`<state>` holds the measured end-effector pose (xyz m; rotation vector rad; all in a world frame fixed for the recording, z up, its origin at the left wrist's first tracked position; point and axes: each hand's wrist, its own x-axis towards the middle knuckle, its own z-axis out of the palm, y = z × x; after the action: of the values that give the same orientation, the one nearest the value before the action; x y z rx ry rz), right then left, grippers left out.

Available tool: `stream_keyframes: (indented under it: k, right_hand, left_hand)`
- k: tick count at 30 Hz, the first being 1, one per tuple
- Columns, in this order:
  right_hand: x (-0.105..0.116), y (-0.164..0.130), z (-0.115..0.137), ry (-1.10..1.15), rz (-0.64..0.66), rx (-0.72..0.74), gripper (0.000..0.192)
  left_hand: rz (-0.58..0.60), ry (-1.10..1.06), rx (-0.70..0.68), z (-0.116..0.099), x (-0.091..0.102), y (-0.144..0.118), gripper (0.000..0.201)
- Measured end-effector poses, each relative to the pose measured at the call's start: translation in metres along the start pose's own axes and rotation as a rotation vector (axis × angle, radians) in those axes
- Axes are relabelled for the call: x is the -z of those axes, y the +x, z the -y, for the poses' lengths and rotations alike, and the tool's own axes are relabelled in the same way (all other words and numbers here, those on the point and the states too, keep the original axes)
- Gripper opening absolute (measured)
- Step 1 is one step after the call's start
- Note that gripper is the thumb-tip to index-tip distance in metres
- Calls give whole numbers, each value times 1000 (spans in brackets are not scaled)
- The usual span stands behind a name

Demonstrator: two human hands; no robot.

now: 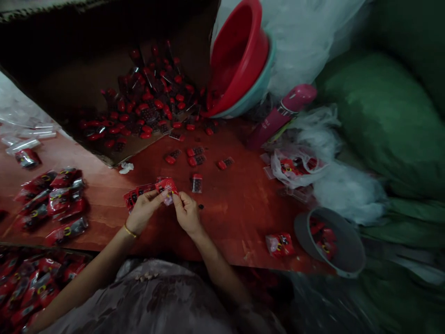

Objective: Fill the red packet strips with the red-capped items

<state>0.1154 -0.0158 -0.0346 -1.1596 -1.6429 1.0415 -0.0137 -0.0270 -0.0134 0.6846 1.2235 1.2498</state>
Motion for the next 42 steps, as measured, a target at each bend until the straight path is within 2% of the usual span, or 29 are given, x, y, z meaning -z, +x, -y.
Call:
stream_keyframes:
  k: [4,6,10,12,14,18,23,25,29,34,38,42]
  right_hand:
    - [12,6,1,-77,88,33,33]
    - [21,11,-1,-229,12,26,35]
    - [40,23,-16,-754,-295,-58,40]
    - [44,28,-26,-895,-331,-97,41]
    - [45,30,-33,-905,-286,-91,34]
    - [47,22,-29,-675,-216,-89,23]
    - [58,-9,-1,48,48,-241,22]
    - [60,-19,9,193,95,-273,22]
    - [53,-24,19,191,108,-281,20]
    - [42,-21,20,172,81,-309,23]
    - [35,-22,19,251,46,-340,24]
    - [32,-23,17,341,49,-356,25]
  left_hand:
    - [-7,-36,46,-3,3,3,33]
    - [-41,-18,34,-6,2,3,31]
    - [-136,-161,125,-11,-1,4,35]
    - [-142,-225,201,-12,-3,5,39]
    - [-122,-259,249,-13,-3,5,39]
    - [-92,-304,280,-15,-1,5,38]
    - [-63,-318,279,-15,3,4,38]
    - [-49,-309,275,-15,2,3,39]
    - [-20,-303,266,-14,-3,0,42]
    - [-70,-252,198,-13,-5,-5,41]
    - [-88,-278,167,-11,-8,-9,40]
    - [-44,-263,113,-7,-12,-11,36]
